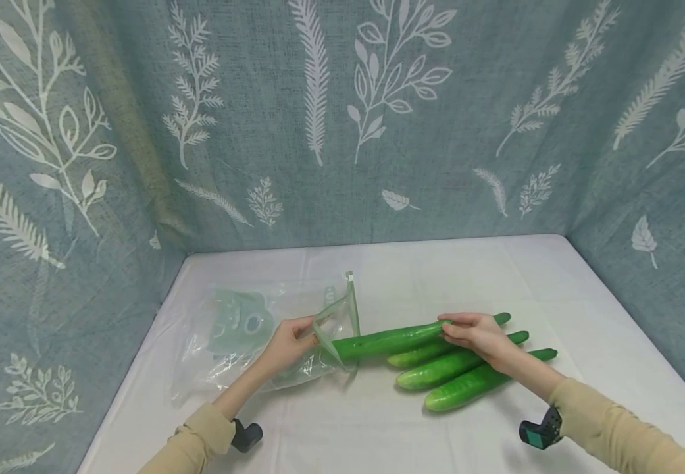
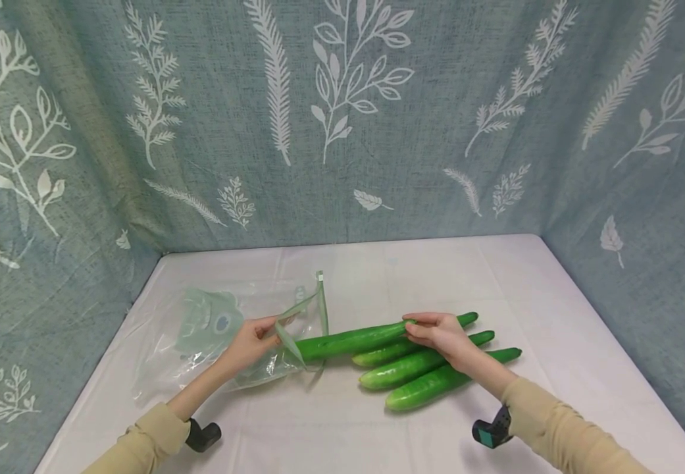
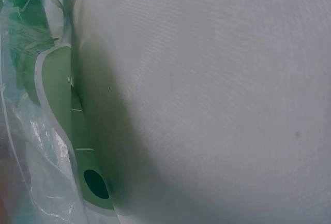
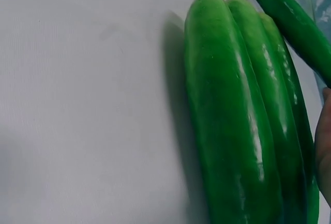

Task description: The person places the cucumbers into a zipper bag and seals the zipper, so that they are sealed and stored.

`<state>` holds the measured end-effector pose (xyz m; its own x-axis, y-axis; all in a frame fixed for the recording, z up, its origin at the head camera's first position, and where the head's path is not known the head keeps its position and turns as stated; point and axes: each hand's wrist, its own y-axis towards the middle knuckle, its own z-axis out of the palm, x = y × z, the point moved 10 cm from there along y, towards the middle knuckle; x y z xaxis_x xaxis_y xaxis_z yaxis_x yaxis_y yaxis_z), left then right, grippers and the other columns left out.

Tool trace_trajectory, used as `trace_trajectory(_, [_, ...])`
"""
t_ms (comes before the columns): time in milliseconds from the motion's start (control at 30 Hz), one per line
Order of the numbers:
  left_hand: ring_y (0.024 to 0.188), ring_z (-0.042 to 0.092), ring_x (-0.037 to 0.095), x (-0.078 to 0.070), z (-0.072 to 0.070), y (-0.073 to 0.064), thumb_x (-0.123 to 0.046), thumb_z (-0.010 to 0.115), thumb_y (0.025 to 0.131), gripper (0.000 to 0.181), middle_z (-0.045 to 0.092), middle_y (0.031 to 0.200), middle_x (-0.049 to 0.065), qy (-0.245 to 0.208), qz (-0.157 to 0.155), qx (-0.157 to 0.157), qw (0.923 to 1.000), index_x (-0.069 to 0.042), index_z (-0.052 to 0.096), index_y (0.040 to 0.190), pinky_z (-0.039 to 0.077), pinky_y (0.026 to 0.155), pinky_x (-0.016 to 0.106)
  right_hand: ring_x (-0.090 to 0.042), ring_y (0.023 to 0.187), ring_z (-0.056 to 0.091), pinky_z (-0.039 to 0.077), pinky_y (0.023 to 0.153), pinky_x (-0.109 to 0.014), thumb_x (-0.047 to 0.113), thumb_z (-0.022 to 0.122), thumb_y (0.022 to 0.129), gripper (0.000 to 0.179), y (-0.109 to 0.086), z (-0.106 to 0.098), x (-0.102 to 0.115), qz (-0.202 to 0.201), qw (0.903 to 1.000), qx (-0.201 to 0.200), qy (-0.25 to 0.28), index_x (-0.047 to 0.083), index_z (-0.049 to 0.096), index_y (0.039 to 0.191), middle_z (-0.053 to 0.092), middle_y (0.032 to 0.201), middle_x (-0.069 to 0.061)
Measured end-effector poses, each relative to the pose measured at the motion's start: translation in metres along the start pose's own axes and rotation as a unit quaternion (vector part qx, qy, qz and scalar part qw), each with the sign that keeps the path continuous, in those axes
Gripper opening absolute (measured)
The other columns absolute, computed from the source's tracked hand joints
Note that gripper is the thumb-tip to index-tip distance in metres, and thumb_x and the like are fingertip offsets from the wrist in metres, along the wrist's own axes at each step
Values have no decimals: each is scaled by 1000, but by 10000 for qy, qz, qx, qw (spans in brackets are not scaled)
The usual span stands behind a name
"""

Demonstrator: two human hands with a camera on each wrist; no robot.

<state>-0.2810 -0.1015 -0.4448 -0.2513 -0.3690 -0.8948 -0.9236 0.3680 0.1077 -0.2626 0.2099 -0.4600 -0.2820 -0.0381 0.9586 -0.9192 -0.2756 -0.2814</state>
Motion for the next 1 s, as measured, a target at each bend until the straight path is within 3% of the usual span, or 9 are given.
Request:
trace_trajectory(267, [124,51,42,-4,1,-2,-13,66,86,41,59,126,23,-164,230,46,9996,7,58,121,37,108,57,0,89,67,55,86,-19,8,61,91,50,-1,6,-3,117,9999,-73,-21,-14,43,132,70,97,10])
trace_trajectory(767, [124,51,41,-2,1,-2,-12,66,87,39,60,125,22,-162,213,16,9996,6,59,121,35,109,58,-2,90,68,56,87,-23,15,67,88,49,-2,25,-8,190,9993,-87,-296,-9,52,128,70,106,2])
trace_trajectory(900, [123,52,42,-3,0,-2,-11,66,87,38,60,124,22,-140,215,-6,9997,6,60,121,35,109,58,-4,93,67,56,87,-24,20,70,86,49,-2,31,-4,16,9965,-47,-832,-5,57,125,70,113,-7])
trace_trajectory(1000, [122,52,43,-2,0,-1,-11,66,87,38,60,124,23,-144,242,-14,9996,6,60,120,35,108,58,-11,103,64,54,90,-26,26,71,85,45,-2,34,-1,-169,9893,-89,-1446,1,63,121,67,119,-11])
